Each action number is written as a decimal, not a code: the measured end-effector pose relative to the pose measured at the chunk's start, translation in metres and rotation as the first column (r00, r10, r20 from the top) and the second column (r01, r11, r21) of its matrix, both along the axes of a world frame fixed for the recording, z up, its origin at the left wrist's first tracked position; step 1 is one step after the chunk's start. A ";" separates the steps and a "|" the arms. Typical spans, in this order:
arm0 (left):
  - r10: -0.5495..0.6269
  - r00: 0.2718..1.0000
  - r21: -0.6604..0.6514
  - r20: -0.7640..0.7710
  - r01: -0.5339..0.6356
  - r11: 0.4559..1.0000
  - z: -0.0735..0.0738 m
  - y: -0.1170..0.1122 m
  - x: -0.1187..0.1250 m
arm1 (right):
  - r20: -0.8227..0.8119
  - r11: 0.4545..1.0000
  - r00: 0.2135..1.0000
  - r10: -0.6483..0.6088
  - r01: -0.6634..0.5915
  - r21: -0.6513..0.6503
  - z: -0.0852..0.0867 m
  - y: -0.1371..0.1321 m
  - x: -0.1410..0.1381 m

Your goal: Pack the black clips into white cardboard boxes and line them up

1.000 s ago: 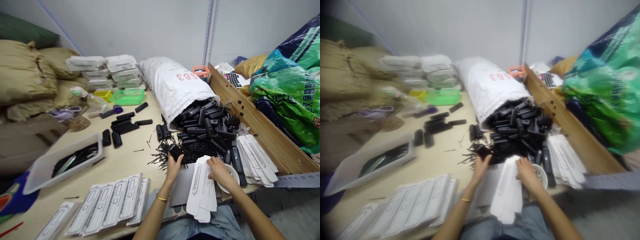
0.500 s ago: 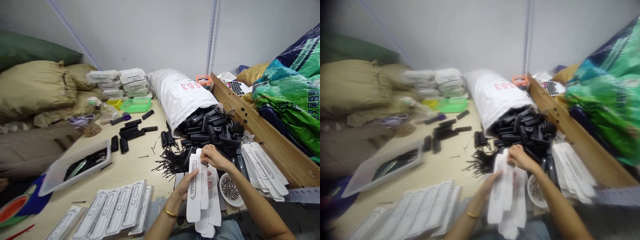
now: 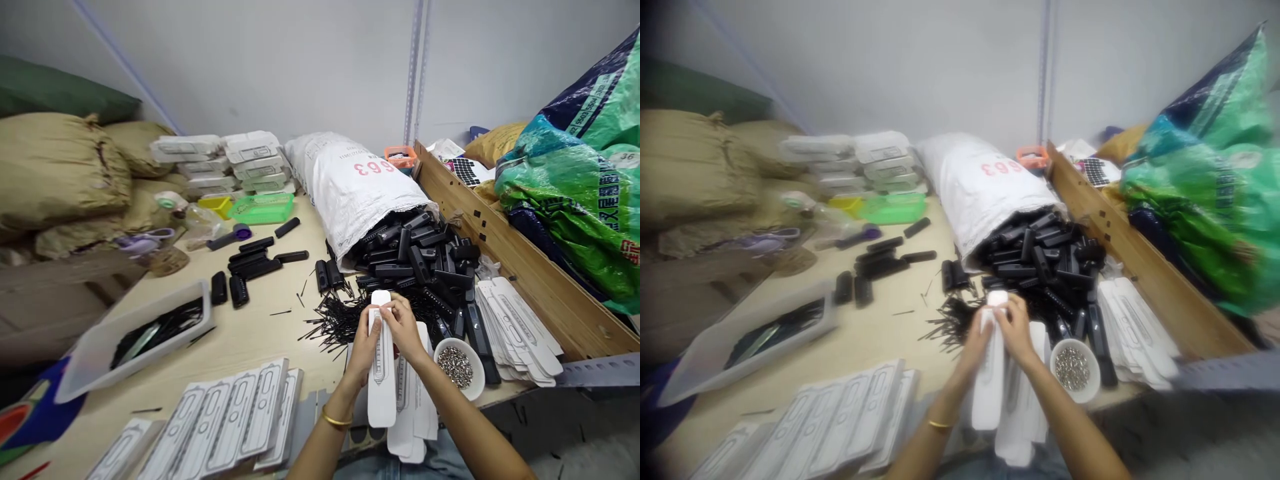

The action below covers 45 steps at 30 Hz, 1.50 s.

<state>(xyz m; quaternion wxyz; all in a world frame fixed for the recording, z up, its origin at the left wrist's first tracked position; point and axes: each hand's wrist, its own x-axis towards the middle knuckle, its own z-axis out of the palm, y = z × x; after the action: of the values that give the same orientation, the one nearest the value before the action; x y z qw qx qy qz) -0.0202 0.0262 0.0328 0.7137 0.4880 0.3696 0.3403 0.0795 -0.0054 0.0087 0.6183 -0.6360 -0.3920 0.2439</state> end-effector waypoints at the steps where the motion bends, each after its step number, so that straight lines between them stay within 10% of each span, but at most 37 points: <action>1: 0.028 0.999 -0.002 -0.021 -0.028 1.000 0.000 -0.001 0.000 | -0.023 1.000 1.000 0.011 -0.011 0.000 -0.001 0.002 -0.001; 7: 0.110 0.993 -0.028 -0.042 -0.111 0.993 -0.004 0.002 -0.006 | -0.140 0.992 0.988 0.069 -0.053 0.119 0.002 0.006 -0.007; 15: 0.081 0.983 0.248 -0.162 -0.039 0.968 -0.023 -0.006 -0.013 | -0.374 0.992 0.919 0.124 -0.116 0.044 -0.004 0.017 -0.001; 26: -0.033 0.997 -0.038 -0.067 0.031 0.999 -0.021 -0.005 -0.032 | -0.193 1.000 0.981 0.030 -0.031 0.000 -0.026 -0.025 -0.008; 30: -0.200 0.980 0.361 -0.022 0.194 0.912 -0.022 -0.021 -0.048 | -0.203 0.993 0.972 -0.117 0.120 0.003 -0.038 -0.011 0.003; 33: 0.023 0.998 0.556 -0.051 0.009 0.831 -0.018 -0.017 -0.058 | 0.050 0.996 0.996 0.073 -0.070 -0.063 -0.038 0.006 0.002; 37: 0.422 0.867 0.389 -0.264 -0.305 0.869 -0.014 0.010 -0.074 | 0.608 0.910 0.677 0.414 -0.334 -0.247 -0.039 0.026 0.005; 41: 0.381 0.796 0.361 -0.470 -0.221 0.906 -0.016 0.025 -0.084 | 0.761 0.874 0.454 0.464 -0.374 -0.310 -0.041 0.043 0.020; 45: 0.282 0.848 0.371 -0.449 -0.111 0.922 -0.025 0.022 -0.078 | 0.632 0.968 0.737 0.239 -0.233 -0.094 -0.022 0.047 0.037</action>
<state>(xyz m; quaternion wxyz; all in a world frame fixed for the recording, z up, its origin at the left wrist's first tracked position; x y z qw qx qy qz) -0.0986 0.0485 0.0077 0.4637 0.6304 0.5256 0.3335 0.1161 0.0420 -0.0130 0.4095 -0.6286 -0.6549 0.0913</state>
